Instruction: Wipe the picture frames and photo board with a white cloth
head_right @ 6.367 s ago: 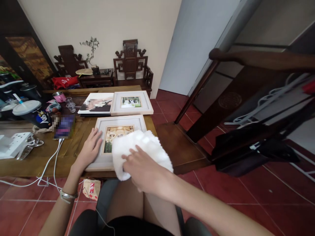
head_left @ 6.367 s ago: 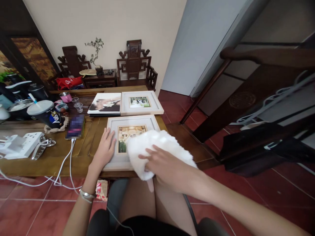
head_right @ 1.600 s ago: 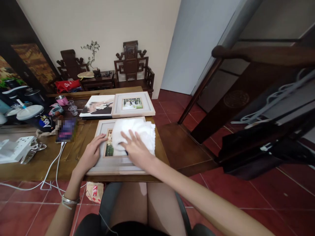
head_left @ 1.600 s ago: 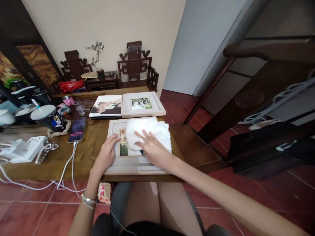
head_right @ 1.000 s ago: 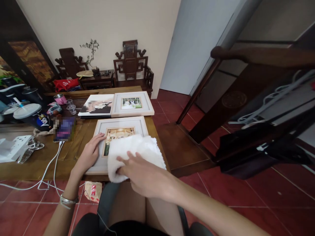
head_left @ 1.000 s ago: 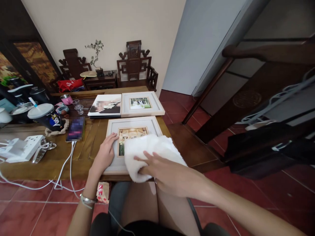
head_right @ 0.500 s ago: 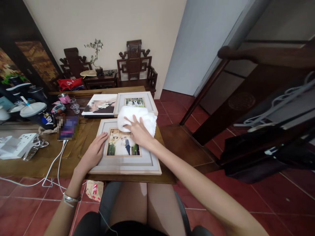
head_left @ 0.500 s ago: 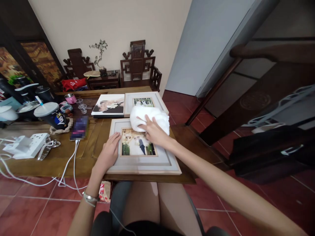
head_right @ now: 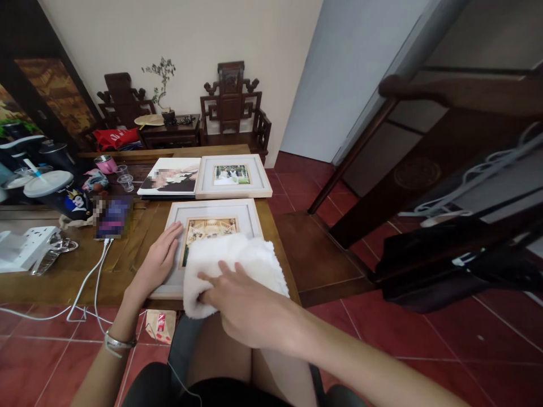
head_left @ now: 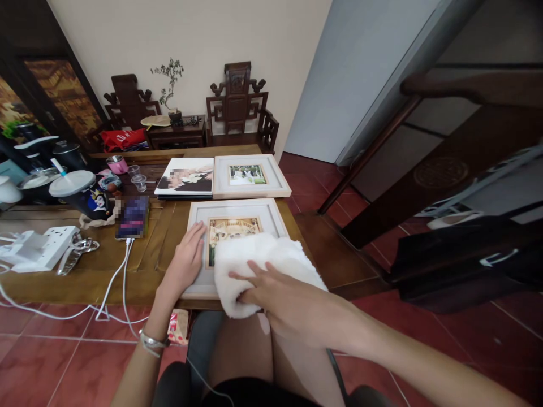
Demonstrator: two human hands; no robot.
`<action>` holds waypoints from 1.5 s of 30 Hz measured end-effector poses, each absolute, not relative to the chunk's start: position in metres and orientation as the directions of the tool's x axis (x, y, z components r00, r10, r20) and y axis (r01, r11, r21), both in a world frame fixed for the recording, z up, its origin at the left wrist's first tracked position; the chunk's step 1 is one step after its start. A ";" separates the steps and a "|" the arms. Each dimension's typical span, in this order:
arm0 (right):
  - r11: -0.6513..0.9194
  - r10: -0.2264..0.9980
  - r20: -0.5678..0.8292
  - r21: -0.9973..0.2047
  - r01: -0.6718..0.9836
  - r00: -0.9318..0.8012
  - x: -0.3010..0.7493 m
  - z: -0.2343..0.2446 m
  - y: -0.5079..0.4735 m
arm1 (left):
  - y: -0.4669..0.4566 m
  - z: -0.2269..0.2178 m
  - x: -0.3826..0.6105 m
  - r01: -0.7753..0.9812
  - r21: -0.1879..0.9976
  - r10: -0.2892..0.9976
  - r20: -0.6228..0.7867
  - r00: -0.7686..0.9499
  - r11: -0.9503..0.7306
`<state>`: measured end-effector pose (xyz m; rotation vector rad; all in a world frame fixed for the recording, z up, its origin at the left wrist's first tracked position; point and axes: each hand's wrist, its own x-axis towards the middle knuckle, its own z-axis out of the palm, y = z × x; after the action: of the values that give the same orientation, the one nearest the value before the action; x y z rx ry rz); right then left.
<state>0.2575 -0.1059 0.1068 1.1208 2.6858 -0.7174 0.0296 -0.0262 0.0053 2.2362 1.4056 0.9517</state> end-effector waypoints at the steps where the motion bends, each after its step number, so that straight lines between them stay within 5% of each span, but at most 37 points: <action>1: 0.610 0.630 -0.289 -0.391 0.690 -0.721 0.256 0.105 -0.107 | -0.027 0.007 0.030 0.658 0.600 0.887 0.365 0.282 -0.455; 12: 0.617 0.780 0.123 0.014 0.787 -0.613 0.193 0.054 0.013 | -0.032 0.015 0.033 0.586 0.705 0.911 0.375 0.170 -0.399; 20: 0.762 0.643 0.034 0.070 0.644 -0.765 0.180 0.060 -0.021 | -0.032 0.009 0.028 0.500 0.756 0.901 0.412 0.137 -0.422; 27: 0.839 0.523 -0.064 -0.136 0.526 -0.850 0.227 0.081 -0.086 | -0.030 0.014 0.028 0.596 0.699 0.912 0.376 0.164 -0.395; 33: 0.697 0.683 -0.040 -0.262 0.667 -0.730 0.284 0.086 -0.113 | -0.026 0.006 0.024 0.652 0.597 0.877 0.409 0.253 -0.466; 40: 0.635 0.767 0.144 -0.311 0.708 -0.625 0.298 0.045 -0.129 | -0.024 0.011 0.023 0.621 0.555 0.830 0.432 0.354 -0.554; 45: 0.678 0.735 0.285 -0.307 0.668 -0.616 0.297 0.033 -0.131 | -0.023 0.014 0.020 0.568 0.664 0.871 0.424 0.249 -0.486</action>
<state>0.2973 -0.1313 0.0328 1.4138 3.2276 -0.3088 0.0203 -0.0229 0.0137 2.1517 1.3175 1.1064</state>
